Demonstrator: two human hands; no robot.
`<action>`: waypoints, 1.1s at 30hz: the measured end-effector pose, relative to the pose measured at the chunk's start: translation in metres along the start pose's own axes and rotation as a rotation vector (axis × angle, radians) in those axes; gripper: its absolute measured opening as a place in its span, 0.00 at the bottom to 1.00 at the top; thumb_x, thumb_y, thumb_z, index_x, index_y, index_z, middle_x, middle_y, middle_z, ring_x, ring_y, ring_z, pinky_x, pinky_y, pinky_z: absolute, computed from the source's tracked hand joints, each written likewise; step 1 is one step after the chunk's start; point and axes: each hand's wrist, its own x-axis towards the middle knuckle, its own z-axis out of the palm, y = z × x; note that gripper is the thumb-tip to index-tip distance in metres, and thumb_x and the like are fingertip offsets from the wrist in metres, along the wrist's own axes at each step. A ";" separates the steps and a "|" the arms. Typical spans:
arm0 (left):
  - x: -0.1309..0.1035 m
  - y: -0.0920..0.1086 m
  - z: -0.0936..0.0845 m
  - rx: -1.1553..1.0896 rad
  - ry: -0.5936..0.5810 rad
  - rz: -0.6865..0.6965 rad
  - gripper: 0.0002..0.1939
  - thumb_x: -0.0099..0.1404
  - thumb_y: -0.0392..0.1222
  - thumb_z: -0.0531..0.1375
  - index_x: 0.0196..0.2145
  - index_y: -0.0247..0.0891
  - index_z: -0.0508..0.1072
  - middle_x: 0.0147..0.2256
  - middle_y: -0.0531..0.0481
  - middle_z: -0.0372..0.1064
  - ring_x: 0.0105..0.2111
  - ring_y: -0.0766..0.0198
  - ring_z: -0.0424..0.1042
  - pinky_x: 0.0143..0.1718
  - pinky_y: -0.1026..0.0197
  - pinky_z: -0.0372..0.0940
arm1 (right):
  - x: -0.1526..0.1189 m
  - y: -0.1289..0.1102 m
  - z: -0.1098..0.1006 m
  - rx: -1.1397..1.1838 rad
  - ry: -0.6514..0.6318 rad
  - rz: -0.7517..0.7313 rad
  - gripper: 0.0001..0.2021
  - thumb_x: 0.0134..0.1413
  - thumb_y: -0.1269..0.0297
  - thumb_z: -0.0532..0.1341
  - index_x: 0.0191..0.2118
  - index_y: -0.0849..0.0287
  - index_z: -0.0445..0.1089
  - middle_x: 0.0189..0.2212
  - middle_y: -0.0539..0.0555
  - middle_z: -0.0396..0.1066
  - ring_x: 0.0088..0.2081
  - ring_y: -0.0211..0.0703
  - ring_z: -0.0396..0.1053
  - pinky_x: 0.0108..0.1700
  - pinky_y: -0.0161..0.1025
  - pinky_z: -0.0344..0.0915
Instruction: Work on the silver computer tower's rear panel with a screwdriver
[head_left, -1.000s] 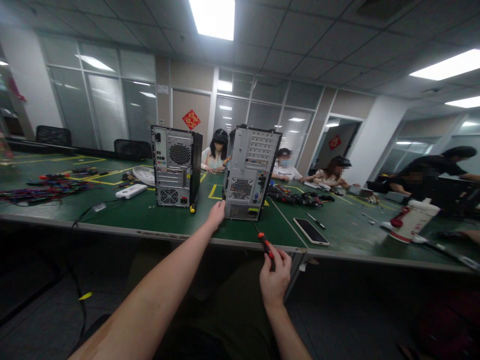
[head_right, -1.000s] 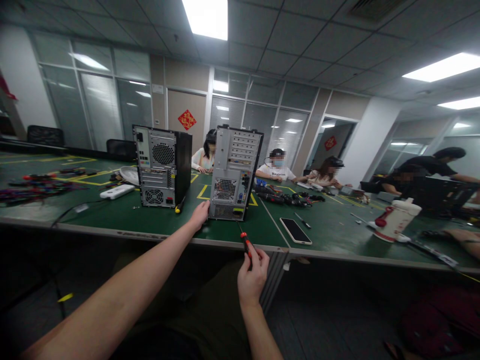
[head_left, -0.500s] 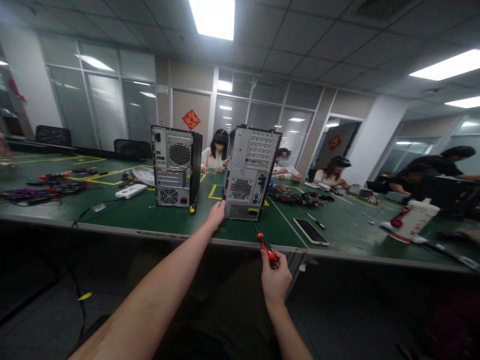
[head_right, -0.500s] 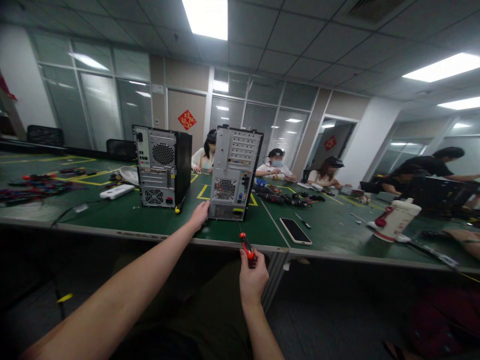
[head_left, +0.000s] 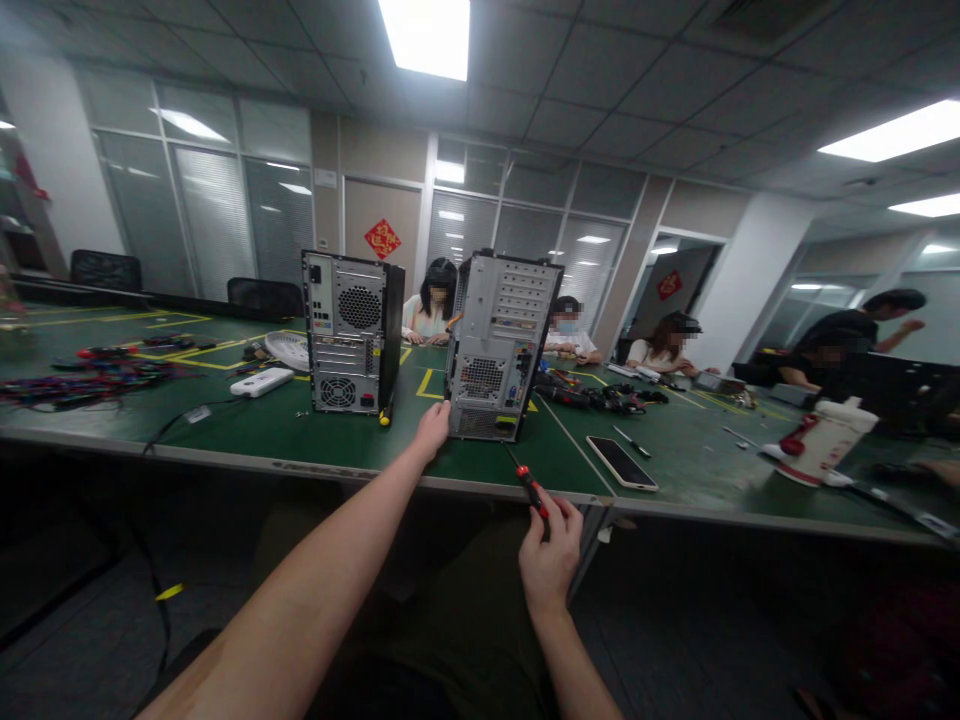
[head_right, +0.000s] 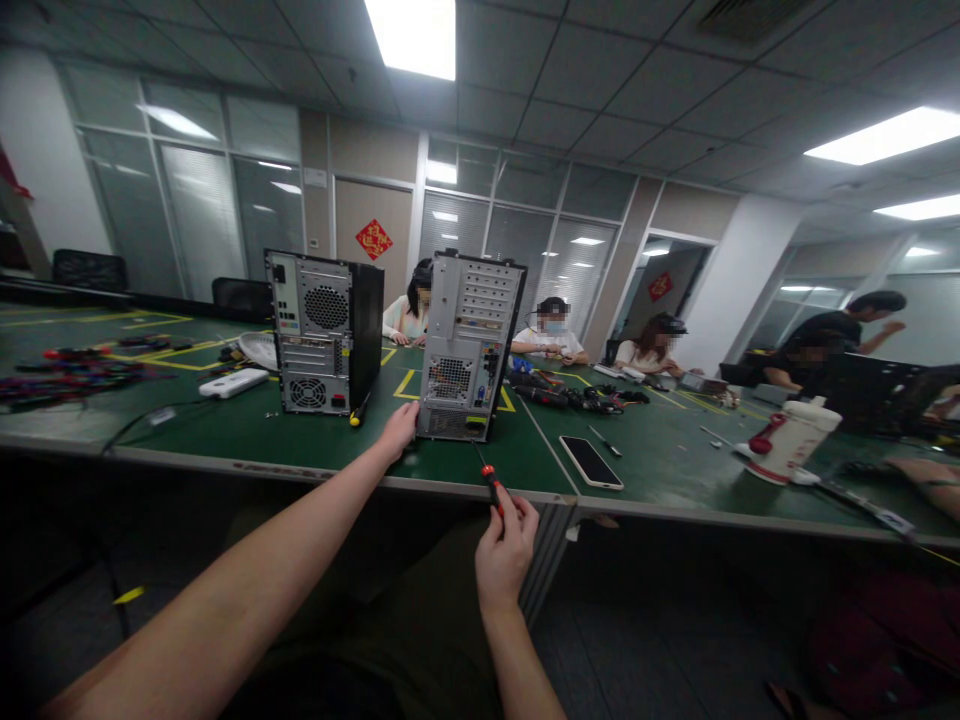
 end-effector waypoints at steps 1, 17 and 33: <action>0.000 0.000 0.000 0.008 0.007 0.009 0.21 0.72 0.54 0.49 0.41 0.38 0.76 0.48 0.39 0.76 0.49 0.52 0.72 0.53 0.55 0.63 | 0.000 0.001 0.000 -0.002 0.001 0.003 0.16 0.66 0.60 0.54 0.52 0.56 0.75 0.45 0.58 0.66 0.46 0.47 0.69 0.49 0.45 0.68; 0.000 0.000 0.000 0.010 -0.009 0.008 0.22 0.72 0.54 0.48 0.42 0.37 0.76 0.49 0.39 0.76 0.51 0.51 0.72 0.53 0.54 0.63 | 0.001 -0.001 0.000 -0.004 0.022 0.038 0.18 0.66 0.55 0.55 0.51 0.59 0.74 0.44 0.60 0.68 0.45 0.50 0.70 0.49 0.46 0.67; 0.002 -0.001 0.001 0.026 0.000 0.034 0.21 0.72 0.52 0.49 0.41 0.36 0.76 0.48 0.40 0.76 0.50 0.52 0.72 0.53 0.56 0.62 | -0.002 0.003 0.003 0.104 -0.021 0.083 0.20 0.62 0.50 0.61 0.49 0.62 0.73 0.42 0.60 0.74 0.43 0.49 0.72 0.48 0.44 0.67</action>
